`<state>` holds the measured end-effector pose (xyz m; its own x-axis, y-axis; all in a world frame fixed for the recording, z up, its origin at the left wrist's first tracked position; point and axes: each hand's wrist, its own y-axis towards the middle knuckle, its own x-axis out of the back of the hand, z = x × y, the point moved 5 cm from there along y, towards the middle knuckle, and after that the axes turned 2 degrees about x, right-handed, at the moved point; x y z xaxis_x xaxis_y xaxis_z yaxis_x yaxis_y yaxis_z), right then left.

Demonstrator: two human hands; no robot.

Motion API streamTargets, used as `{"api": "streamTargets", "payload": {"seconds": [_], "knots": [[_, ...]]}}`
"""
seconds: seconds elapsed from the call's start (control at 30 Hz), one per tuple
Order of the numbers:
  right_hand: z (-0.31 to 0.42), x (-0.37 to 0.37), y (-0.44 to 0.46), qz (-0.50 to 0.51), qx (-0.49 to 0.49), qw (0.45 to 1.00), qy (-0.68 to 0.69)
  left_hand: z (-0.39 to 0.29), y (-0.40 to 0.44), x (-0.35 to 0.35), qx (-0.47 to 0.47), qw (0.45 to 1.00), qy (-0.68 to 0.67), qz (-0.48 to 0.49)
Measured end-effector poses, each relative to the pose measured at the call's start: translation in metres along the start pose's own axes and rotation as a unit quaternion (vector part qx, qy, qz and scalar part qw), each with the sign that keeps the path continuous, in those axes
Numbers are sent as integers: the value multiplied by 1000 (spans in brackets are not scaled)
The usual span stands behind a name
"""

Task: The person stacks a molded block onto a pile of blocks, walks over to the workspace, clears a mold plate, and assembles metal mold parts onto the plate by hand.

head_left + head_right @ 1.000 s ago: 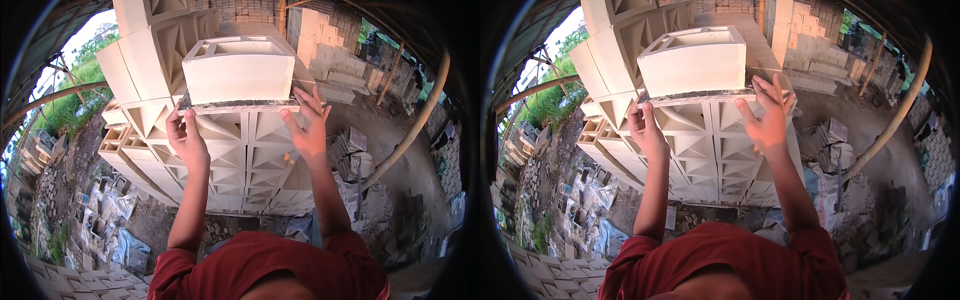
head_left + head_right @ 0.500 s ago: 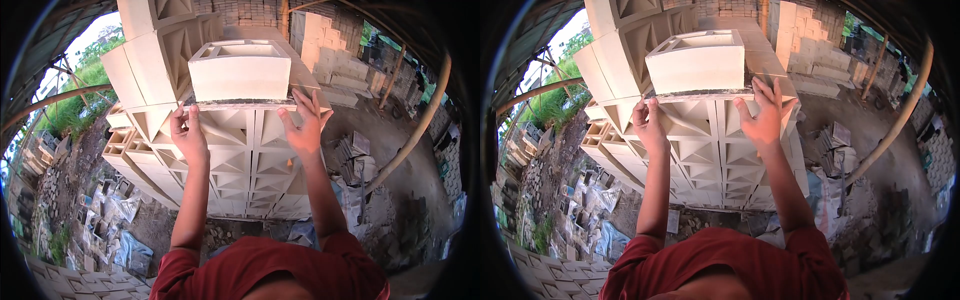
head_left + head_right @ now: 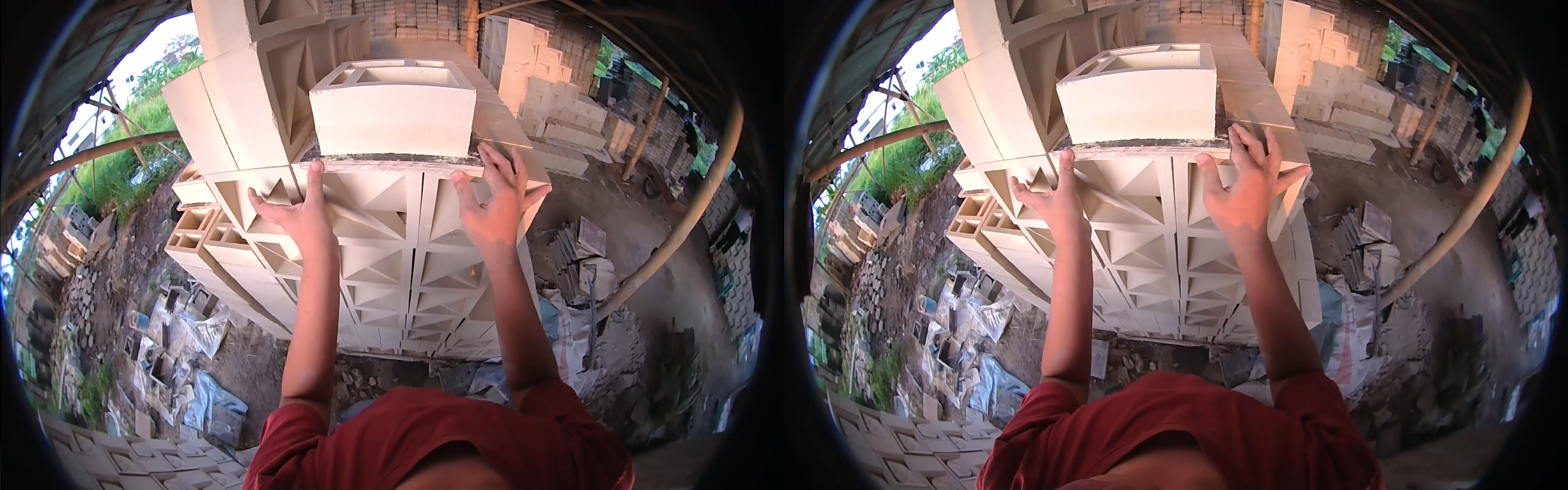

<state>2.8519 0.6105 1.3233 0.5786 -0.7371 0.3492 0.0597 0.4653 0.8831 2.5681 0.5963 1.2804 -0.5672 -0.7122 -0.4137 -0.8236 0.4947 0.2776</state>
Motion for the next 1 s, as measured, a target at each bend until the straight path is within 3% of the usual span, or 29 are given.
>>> {"api": "streamTargets", "payload": {"seconds": [0.4,1.0], "knots": [[-3,-12,1,-30,19,999,-32,21,20,-5,-8,995,99,-10],[-6,-16,2,-54,6,999,-7,24,16,-14,-22,993,111,-34]]}}
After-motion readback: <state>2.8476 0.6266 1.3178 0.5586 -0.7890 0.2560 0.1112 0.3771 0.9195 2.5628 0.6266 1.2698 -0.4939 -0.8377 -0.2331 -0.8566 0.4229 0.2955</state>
